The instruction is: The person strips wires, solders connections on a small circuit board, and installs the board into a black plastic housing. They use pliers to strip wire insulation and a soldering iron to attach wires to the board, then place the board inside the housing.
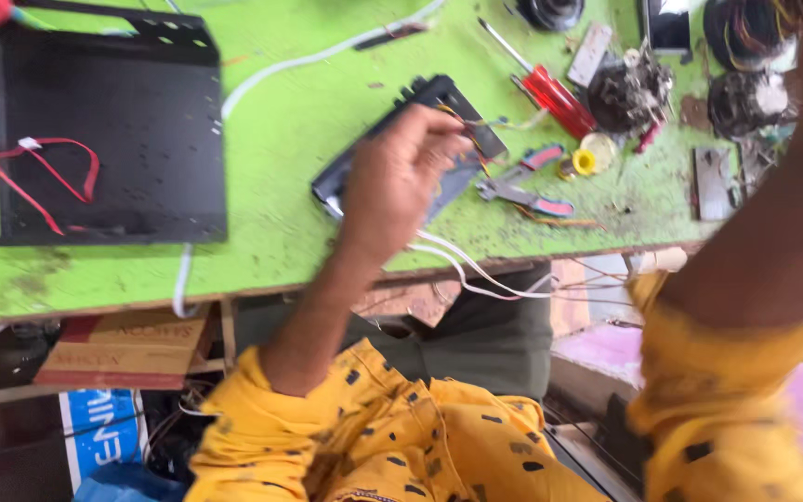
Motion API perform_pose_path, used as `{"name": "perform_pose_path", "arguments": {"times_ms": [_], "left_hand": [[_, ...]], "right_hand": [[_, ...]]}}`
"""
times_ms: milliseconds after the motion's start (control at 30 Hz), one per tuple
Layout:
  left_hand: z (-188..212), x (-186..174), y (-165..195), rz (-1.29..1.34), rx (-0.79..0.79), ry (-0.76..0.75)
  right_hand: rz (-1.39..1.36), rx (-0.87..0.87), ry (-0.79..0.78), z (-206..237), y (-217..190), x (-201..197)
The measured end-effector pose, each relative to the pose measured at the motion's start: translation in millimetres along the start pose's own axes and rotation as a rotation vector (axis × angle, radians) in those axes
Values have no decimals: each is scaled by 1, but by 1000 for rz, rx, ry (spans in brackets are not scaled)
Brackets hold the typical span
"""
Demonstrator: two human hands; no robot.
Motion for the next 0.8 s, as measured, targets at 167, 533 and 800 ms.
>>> {"name": "perform_pose_path", "arguments": {"times_ms": [167,533,800], "left_hand": [[-3,-27,19,-66,130,-62],[-21,-21,-5,204,29,-20],[-3,16,-24,-70,-104,-453]], "right_hand": [[-1155,255,57,224,89,34],[-763,262,-576,319,75,74],[-1699,411,-615,326,8,117]]}}
Point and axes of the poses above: each hand's wrist, its own z-axis away from the middle knuckle, its own x-axis out of the palm, y = z × x, the point moved 4 cm from there along -z, towards the middle knuckle, and after that the axes turned 11 degrees about -y, right-handed, at the moved point
